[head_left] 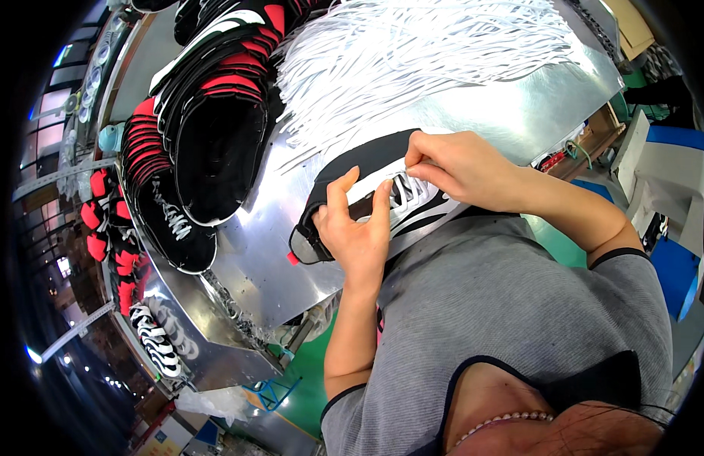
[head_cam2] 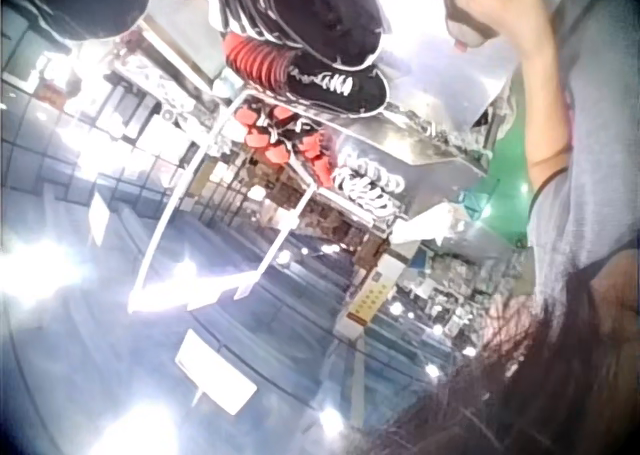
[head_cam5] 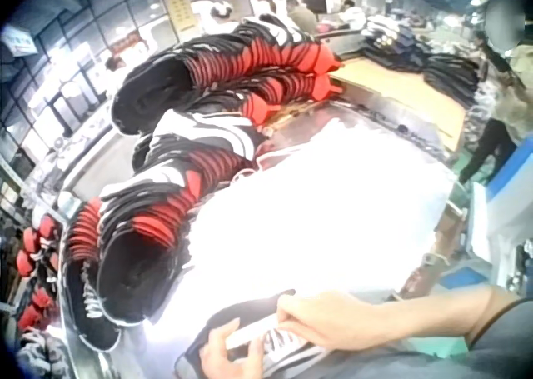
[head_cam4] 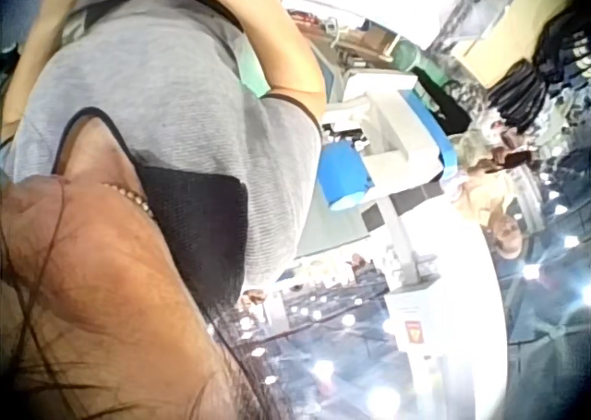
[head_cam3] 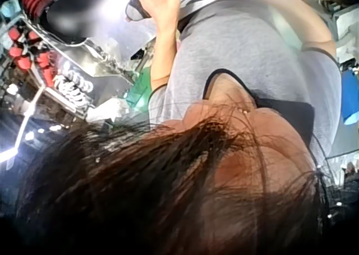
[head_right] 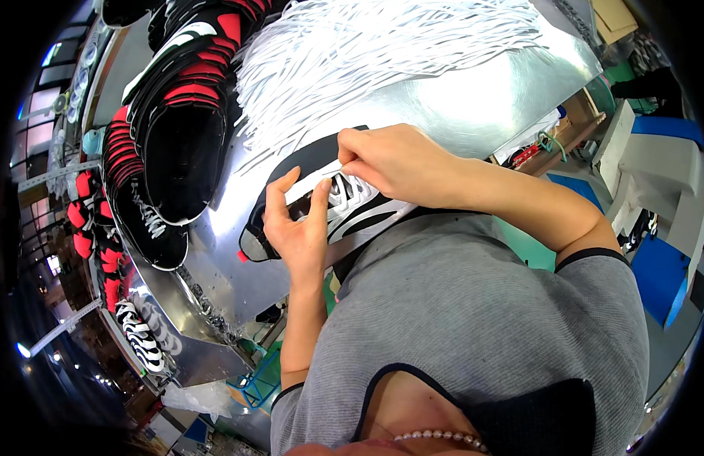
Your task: The person laces several shoe uppers by hand, threading white laces through the eyelets of black and white shoe components on a metal workstation.
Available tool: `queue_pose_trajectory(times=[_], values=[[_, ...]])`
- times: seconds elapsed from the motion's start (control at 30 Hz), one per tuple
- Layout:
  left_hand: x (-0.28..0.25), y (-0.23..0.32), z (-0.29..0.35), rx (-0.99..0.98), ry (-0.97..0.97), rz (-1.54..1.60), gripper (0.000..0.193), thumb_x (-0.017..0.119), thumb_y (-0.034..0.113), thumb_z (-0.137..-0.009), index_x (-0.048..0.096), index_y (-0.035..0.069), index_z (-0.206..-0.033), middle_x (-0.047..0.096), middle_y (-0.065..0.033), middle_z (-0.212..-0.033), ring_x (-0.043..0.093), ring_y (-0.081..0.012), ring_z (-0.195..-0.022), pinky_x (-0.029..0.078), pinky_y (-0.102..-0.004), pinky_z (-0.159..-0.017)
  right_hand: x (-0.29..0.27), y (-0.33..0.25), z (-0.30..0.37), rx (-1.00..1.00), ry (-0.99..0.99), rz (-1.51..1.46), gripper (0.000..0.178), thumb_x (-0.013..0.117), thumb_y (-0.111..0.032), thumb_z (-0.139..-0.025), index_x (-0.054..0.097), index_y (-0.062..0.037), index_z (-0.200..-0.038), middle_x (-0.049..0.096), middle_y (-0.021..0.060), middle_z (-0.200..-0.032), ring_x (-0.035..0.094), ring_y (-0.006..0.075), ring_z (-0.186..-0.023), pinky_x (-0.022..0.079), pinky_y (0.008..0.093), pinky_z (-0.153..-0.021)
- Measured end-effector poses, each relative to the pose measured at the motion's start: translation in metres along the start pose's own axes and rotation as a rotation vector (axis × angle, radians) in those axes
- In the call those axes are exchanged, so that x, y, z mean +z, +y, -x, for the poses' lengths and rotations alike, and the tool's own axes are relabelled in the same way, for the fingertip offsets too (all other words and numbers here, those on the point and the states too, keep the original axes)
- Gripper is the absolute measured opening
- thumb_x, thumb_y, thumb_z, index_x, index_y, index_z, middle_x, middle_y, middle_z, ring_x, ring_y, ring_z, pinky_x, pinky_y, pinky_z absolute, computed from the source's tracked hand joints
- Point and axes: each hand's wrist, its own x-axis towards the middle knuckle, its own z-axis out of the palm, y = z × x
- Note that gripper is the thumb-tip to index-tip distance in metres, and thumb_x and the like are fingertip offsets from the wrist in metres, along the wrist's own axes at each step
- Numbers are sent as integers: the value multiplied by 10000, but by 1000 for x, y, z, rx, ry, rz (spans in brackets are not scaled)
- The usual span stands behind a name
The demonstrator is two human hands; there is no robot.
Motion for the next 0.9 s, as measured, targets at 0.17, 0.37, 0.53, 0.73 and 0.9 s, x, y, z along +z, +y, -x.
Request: queue_pose_trajectory(times=[0.17,0.37,0.53,0.73,0.9], values=[[1,0,-1,142,22,-34,372,802,170,-785,660,26,-1097,686,-92,-822,579,-240,-679,418,-348,-695,6,3,-6,-89,2,110,150,615,-157,-943,524,-40,-921,619,110,-746,614,302,-662,462,385,-593],[4,3,6,121,-13,147,241,698,32,-843,642,14,-1076,617,-75,-615,502,-204,-430,374,-341,-486,40,7,-28,-185,-62,366,123,577,-77,-876,481,-38,-943,606,137,-795,639,337,-719,491,418,-605],[-6,6,9,33,-66,34,317,694,77,-835,636,44,-1144,677,-95,-835,511,-170,-545,430,-317,-559,30,-1,-29,10,-159,223,115,564,-116,-883,491,-55,-948,621,159,-778,646,332,-691,503,431,-588],[-14,9,8,-109,-120,198,412,752,146,-762,629,89,-1151,685,-104,-1043,583,-304,-901,457,-382,-848,10,-23,2,67,4,65,170,619,-83,-913,544,-29,-1055,519,119,-697,519,255,-622,440,337,-613],[-13,1,1,-177,-62,167,413,739,53,-760,619,62,-1155,684,-105,-1011,624,-237,-937,500,-331,-836,-5,-24,24,-123,165,346,128,586,-64,-933,633,-20,-1044,659,159,-887,650,327,-773,506,371,-716]])
